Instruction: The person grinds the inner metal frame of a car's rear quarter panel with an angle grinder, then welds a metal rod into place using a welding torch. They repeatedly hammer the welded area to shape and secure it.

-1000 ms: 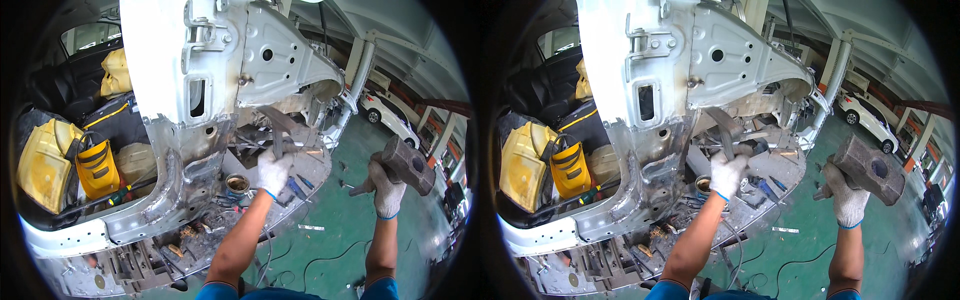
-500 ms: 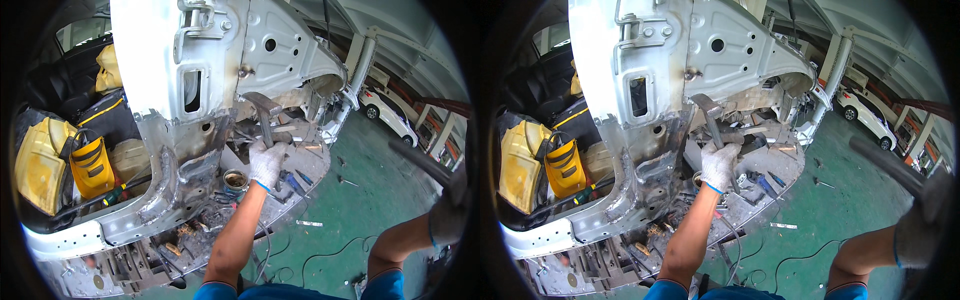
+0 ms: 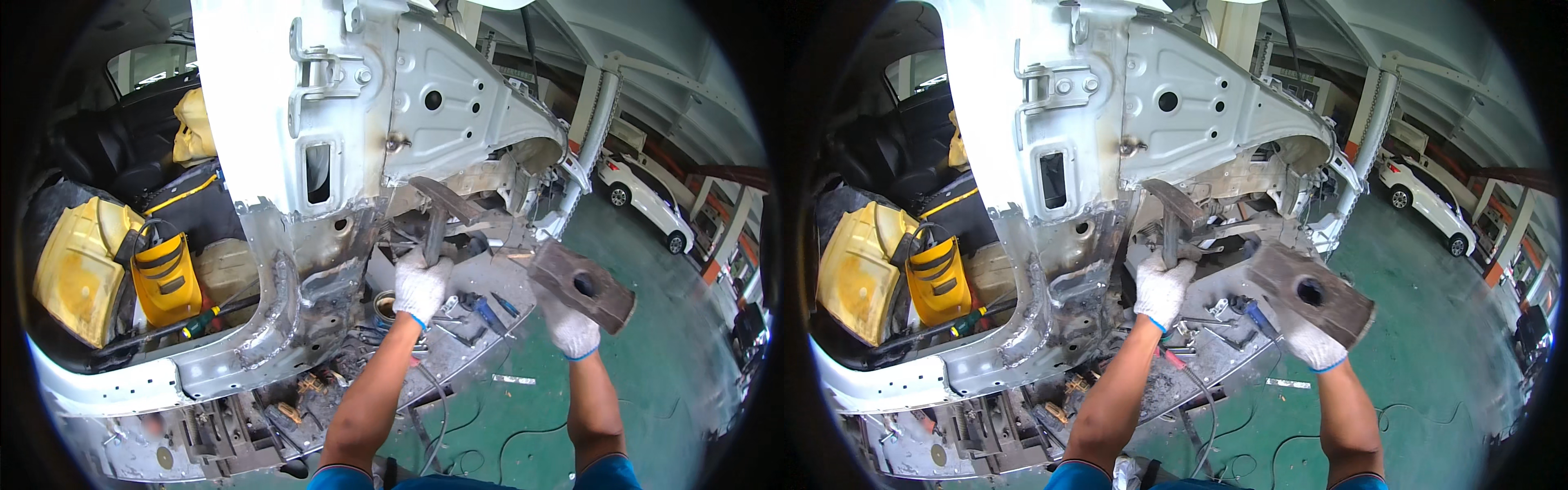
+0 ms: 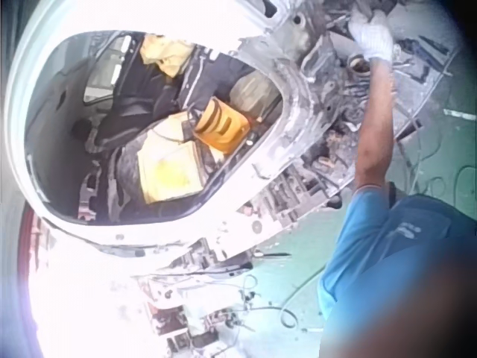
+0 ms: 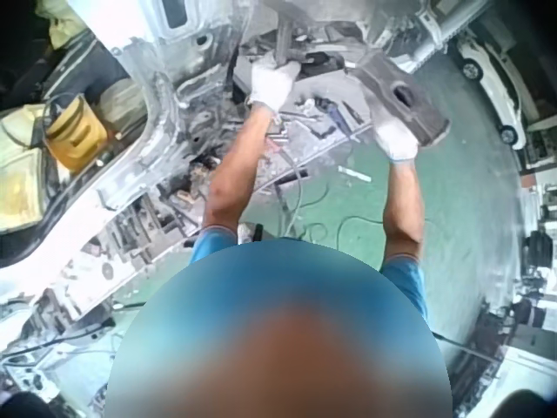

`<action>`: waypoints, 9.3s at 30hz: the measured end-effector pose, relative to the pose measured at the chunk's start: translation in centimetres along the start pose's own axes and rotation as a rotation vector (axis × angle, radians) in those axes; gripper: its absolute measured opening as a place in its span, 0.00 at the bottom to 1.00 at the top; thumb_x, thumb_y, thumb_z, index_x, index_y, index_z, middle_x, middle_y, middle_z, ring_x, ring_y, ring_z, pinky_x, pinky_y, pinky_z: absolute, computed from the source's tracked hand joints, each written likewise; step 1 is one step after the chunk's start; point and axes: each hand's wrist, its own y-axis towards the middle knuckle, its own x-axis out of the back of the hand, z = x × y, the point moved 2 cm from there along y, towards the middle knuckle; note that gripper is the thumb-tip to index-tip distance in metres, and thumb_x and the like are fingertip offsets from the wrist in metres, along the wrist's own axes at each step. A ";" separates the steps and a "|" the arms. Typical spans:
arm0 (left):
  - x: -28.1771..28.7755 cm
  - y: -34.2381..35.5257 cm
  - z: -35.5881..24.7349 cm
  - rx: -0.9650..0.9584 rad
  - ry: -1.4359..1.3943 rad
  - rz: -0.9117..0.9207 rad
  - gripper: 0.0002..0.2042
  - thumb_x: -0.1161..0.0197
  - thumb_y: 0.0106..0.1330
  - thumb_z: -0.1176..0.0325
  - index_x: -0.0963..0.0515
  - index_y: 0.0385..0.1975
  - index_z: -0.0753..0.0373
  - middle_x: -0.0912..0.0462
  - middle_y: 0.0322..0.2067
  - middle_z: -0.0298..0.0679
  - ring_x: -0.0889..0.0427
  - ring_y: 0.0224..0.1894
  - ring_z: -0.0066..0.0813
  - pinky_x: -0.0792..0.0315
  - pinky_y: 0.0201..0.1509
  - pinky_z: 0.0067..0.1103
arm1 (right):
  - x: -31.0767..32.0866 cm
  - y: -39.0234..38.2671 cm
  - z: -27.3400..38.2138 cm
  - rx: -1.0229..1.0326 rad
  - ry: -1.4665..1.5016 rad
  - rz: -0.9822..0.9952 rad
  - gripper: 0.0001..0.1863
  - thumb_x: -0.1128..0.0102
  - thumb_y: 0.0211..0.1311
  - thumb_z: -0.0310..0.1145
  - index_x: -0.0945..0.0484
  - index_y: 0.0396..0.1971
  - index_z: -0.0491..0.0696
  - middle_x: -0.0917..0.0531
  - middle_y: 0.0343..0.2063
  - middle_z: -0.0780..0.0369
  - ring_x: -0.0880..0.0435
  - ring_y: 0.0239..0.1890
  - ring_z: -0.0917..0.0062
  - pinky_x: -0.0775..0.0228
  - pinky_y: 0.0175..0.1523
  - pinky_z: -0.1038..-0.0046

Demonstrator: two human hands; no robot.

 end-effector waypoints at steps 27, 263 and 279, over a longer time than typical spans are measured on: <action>4.9 0.5 -2.7 0.170 0.028 -0.059 0.07 0.36 0.66 0.76 0.11 0.38 0.64 0.19 0.22 0.30 0.29 0.16 0.16 0.33 0.22 0.20 | -8.6 3.5 5.0 0.165 0.260 -0.117 0.16 0.22 0.56 0.34 0.12 0.43 0.46 0.09 0.38 0.56 0.08 0.38 0.60 0.15 0.43 0.65; -0.2 -2.1 -13.9 -1.152 0.848 0.306 0.15 0.30 0.60 0.57 0.16 0.15 0.58 0.19 0.21 0.38 0.18 0.33 0.39 0.26 0.64 0.38 | -5.8 -4.8 13.4 -0.681 0.886 0.252 0.20 0.27 0.60 0.26 0.21 0.51 0.43 0.16 0.35 0.66 0.19 0.31 0.84 0.22 0.36 0.73; -0.2 -1.8 -13.9 -1.205 0.861 0.315 0.16 0.31 0.62 0.57 0.17 0.15 0.57 0.21 0.20 0.38 0.18 0.33 0.38 0.26 0.63 0.39 | -5.0 -4.1 14.0 -0.650 0.940 0.226 0.25 0.25 0.57 0.28 0.22 0.55 0.40 0.13 0.42 0.62 0.18 0.43 0.80 0.22 0.51 0.71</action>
